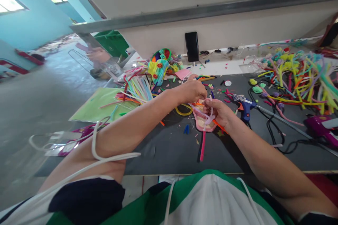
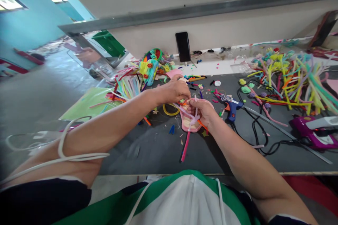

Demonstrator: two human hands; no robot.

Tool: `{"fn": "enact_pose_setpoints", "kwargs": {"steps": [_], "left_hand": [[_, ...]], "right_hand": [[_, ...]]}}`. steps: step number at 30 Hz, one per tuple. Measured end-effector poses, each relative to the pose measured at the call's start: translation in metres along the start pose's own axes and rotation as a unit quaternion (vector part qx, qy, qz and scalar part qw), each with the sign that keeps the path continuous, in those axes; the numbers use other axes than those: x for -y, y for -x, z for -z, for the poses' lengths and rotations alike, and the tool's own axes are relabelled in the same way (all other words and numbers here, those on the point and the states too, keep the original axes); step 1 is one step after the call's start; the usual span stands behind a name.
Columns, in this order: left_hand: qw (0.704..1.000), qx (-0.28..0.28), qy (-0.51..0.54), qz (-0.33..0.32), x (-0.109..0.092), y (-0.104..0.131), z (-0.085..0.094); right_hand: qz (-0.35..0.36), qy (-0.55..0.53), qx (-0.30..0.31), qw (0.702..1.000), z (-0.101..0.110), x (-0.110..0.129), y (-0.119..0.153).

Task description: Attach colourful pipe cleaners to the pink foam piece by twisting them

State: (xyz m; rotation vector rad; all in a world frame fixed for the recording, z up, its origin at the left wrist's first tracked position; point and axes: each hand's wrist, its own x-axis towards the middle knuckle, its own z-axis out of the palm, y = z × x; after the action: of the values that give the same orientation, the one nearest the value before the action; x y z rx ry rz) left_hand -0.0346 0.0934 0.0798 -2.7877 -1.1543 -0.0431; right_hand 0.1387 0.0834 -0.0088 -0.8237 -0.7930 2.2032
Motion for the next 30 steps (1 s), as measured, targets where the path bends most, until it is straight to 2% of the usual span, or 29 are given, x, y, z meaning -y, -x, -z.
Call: {"fn": "enact_pose_setpoints", "kwargs": {"steps": [7,15,20,30], "left_hand": [[1.0,-0.008,-0.023,-0.001,-0.0034,-0.0011,-0.0006],[0.998,-0.026,-0.055,-0.013,-0.004,0.0003,-0.0033],[0.997,-0.028,-0.067,-0.014,-0.006,-0.0003,-0.0032],[0.997,-0.031,-0.065,-0.021,-0.0069,-0.0011,-0.0041]], "right_hand": [[0.031,0.005,0.026,0.999,0.0022,-0.001,0.0005],[0.039,-0.005,0.016,0.999,-0.0012,-0.0014,0.0018],[0.042,-0.018,0.03,0.999,-0.0042,-0.001,0.0035],[0.042,-0.003,0.023,0.999,0.0034,-0.0044,-0.0018]]}}
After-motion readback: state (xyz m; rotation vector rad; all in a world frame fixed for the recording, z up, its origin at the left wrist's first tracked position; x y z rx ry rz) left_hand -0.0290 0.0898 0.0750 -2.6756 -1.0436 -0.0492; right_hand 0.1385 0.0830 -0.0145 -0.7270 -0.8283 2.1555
